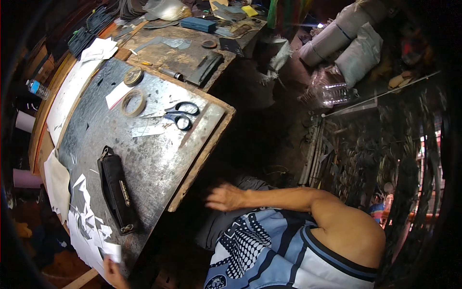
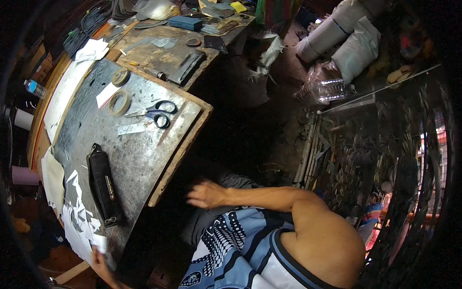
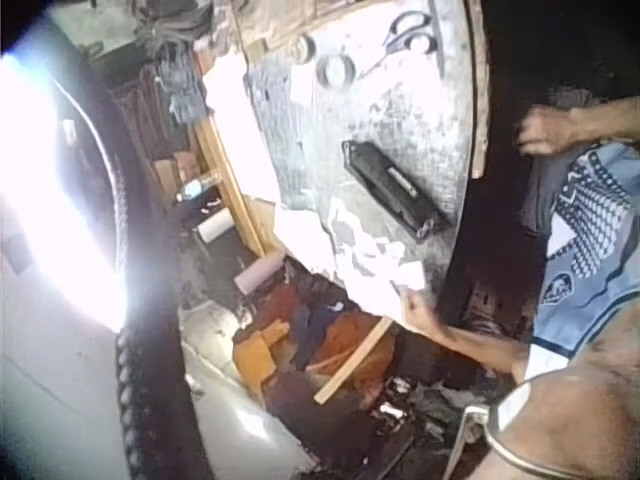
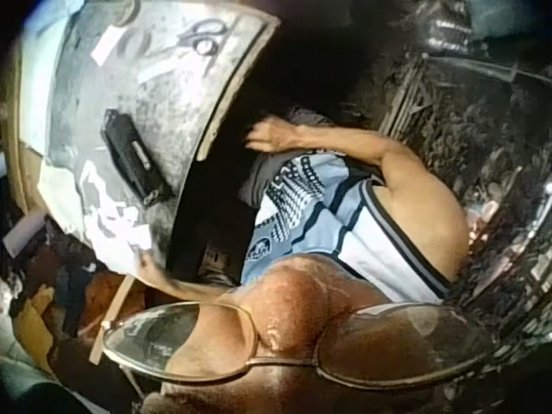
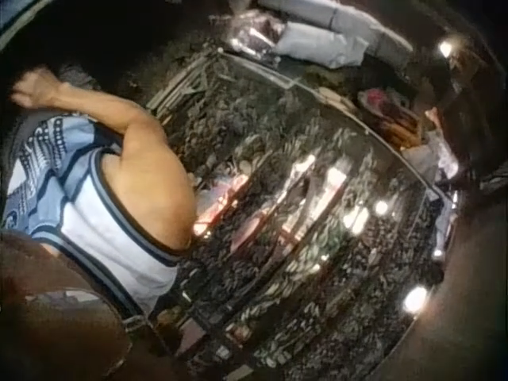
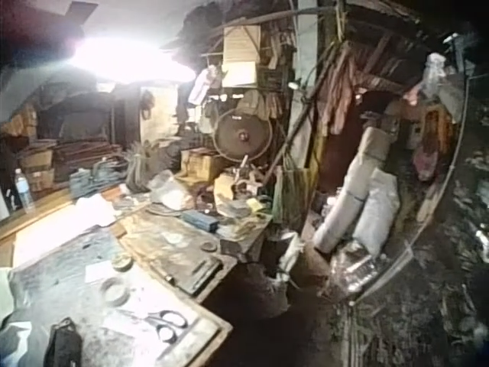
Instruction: Organize, sort, and inspect leather/fabric pattern pieces for shoe manufacturing on a metal work table.
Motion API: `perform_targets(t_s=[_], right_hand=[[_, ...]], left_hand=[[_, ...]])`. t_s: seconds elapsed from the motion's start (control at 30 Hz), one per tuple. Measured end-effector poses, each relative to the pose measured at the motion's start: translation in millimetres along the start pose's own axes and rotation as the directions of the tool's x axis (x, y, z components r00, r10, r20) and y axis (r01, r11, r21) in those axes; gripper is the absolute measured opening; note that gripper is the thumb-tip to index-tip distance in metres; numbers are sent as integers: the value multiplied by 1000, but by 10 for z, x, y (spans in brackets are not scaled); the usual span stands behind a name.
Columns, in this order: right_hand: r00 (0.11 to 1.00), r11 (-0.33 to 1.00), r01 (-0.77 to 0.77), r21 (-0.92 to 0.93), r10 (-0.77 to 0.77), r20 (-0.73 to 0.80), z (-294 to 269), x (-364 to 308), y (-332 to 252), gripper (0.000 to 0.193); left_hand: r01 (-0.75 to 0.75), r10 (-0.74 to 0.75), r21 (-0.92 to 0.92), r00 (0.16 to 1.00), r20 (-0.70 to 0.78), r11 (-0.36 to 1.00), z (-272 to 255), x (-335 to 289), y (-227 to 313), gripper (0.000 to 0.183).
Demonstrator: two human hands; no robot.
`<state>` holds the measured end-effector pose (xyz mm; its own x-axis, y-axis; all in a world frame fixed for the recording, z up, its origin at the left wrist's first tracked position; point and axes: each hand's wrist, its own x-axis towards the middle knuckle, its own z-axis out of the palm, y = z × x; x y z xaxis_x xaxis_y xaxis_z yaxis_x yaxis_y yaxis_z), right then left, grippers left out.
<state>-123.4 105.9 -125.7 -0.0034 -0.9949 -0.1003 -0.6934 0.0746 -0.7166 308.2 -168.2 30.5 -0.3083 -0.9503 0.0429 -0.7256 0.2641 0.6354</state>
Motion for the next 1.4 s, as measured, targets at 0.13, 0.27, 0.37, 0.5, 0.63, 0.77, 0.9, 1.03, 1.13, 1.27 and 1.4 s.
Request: perform_targets(t_s=[0.13, 0.27, 0.37, 0.5, 0.63, 0.77, 0.9, 1.03, 1.13, 1.27, 1.4], right_hand=[[996, 415, -82, 906, 20, 81, 22, 152, -806, 52], [982, 75, -191, 979, 23, 190, 483, 259, -609, 50], [852, -386, -456, 802, 69, 518, 403, 200, -655, 36], [952, 325, -211, 922, 283, 118, 681, 4, -157, 16], [794, -65, -379, 923, 489, 361, 386, 2, -14, 41], [823, 82, -482, 872, 384, 419, 418, 16, 82, 54], [864, 302, -442, 845, 395, 311, 409, 64, -108, 56], [882, 317, -376, 871, 412, 231, 487, 47, -140, 57], [877, 361, -380, 852, 434, 208, 491, 65, -125, 58], [853, 347, -421, 838, 466, 236, 491, 82, -68, 60], [837, 329, -424, 844, 498, 227, 479, 119, -80, 60]], left_hand=[[-189, 262, -208, 870, 417, 960, 1234, -908, 1441, 24], [-347, 397, -210, 872, 288, 914, 2198, -1245, 1702, 27], [-523, 513, 17, 840, 177, 852, 2382, -1131, 1747, 28], [-462, 455, -10, 869, 196, 887, 2645, -1078, 1737, 24], [-449, 468, -159, 875, 121, 880, 2349, -1017, 1816, 16], [-431, 428, 36, 879, -210, 902, 1467, -722, 1648, 7], [-173, 326, 383, 866, -380, 907, 710, -27, 947, 26], [100, 99, 506, 931, -352, 856, 479, 768, 268, 84], [215, -76, 459, 950, -302, 862, 519, 1202, 61, 96], [249, -183, 470, 966, -181, 847, 788, 1365, 83, 100], [82, -57, 405, 996, -72, 910, 973, 1127, 300, 90]])
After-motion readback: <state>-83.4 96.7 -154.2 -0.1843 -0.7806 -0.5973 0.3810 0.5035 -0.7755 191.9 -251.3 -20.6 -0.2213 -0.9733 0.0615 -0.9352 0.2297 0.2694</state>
